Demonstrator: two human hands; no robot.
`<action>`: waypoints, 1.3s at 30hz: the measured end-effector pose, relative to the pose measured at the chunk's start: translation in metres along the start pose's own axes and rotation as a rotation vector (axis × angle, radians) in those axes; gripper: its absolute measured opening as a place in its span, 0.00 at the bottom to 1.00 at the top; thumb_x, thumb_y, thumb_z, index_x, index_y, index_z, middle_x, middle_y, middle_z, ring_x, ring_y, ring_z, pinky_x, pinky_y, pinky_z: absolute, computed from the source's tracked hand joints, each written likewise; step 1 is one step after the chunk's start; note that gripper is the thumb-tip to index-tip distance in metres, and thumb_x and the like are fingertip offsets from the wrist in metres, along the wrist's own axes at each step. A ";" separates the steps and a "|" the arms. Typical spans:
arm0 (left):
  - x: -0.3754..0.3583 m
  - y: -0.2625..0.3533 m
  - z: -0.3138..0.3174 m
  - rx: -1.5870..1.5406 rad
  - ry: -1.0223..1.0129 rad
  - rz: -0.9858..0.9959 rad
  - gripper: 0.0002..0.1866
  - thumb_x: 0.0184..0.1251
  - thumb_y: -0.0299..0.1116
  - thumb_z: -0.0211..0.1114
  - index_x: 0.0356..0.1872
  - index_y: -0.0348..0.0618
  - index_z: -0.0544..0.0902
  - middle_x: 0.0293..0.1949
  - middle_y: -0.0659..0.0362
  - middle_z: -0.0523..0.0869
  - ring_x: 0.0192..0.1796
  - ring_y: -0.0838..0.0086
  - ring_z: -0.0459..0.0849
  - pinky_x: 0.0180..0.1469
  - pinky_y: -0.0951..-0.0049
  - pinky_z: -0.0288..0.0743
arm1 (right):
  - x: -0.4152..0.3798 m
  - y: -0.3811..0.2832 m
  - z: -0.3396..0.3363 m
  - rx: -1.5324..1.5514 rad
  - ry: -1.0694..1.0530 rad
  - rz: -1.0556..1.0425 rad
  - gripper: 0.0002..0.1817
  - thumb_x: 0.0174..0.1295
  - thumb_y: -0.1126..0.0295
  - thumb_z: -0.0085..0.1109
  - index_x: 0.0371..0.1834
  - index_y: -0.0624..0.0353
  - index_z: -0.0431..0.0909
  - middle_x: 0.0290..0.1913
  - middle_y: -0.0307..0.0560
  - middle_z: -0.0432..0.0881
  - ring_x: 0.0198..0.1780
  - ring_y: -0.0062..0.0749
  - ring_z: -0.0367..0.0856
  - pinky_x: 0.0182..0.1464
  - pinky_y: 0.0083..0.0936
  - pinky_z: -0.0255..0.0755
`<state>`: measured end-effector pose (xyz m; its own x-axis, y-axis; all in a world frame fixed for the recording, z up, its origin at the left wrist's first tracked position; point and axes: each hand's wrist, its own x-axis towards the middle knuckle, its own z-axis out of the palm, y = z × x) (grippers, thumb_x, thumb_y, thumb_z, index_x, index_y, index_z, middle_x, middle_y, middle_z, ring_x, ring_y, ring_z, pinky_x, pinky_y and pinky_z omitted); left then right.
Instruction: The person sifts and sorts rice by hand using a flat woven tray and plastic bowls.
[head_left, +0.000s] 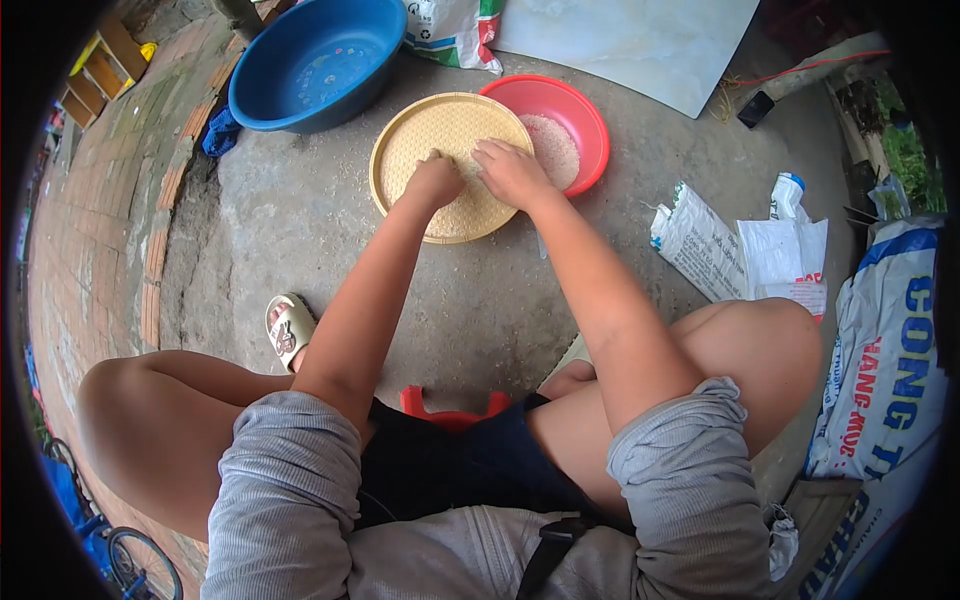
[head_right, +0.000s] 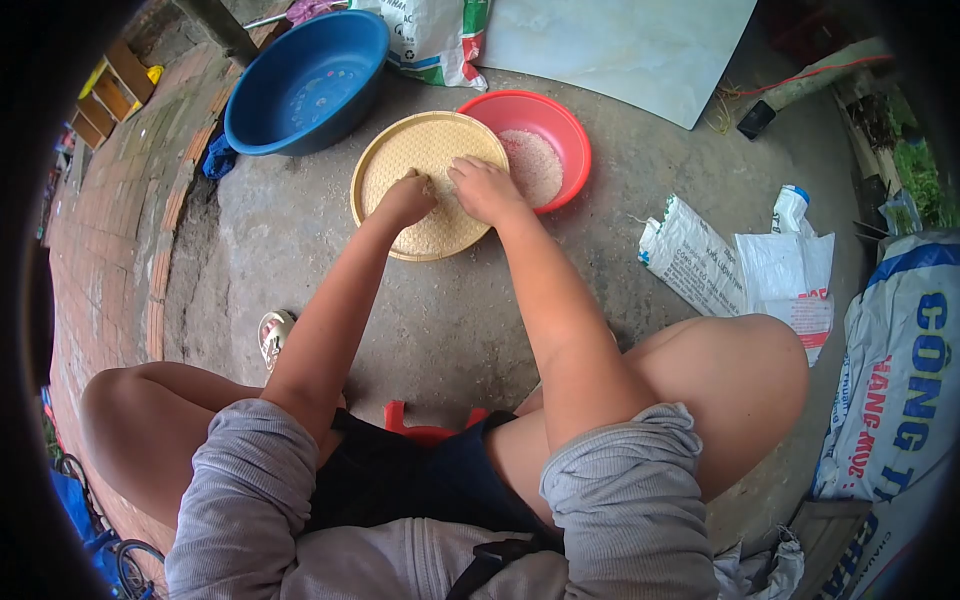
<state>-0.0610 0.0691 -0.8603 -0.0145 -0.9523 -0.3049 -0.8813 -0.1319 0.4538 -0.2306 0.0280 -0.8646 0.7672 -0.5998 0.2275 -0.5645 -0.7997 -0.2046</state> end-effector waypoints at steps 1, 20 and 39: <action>0.002 -0.002 0.002 -0.018 0.015 -0.015 0.24 0.56 0.35 0.54 0.53 0.29 0.76 0.62 0.33 0.65 0.66 0.47 0.64 0.71 0.56 0.48 | 0.000 -0.002 0.000 -0.001 -0.016 -0.007 0.15 0.59 0.70 0.52 0.50 0.60 0.74 0.53 0.48 0.73 0.58 0.41 0.70 0.58 0.35 0.68; 0.006 -0.010 0.006 -0.568 0.312 -0.096 0.21 0.61 0.40 0.54 0.47 0.32 0.81 0.38 0.44 0.85 0.46 0.56 0.83 0.53 0.65 0.73 | 0.010 -0.018 0.007 0.062 0.080 0.102 0.07 0.51 0.82 0.49 0.33 0.62 0.73 0.38 0.51 0.74 0.48 0.46 0.73 0.49 0.36 0.72; 0.005 -0.033 -0.002 -1.800 0.039 -0.422 0.16 0.72 0.33 0.42 0.43 0.31 0.76 0.37 0.50 0.82 0.37 0.65 0.82 0.43 0.68 0.81 | 0.083 -0.046 -0.053 0.555 0.789 0.314 0.09 0.53 0.80 0.47 0.34 0.61 0.76 0.34 0.49 0.80 0.36 0.37 0.78 0.40 0.29 0.72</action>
<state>-0.0308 0.0679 -0.8759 0.0786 -0.7837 -0.6162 0.6842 -0.4072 0.6051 -0.1565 0.0135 -0.7860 0.0744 -0.7888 0.6101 -0.3310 -0.5967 -0.7310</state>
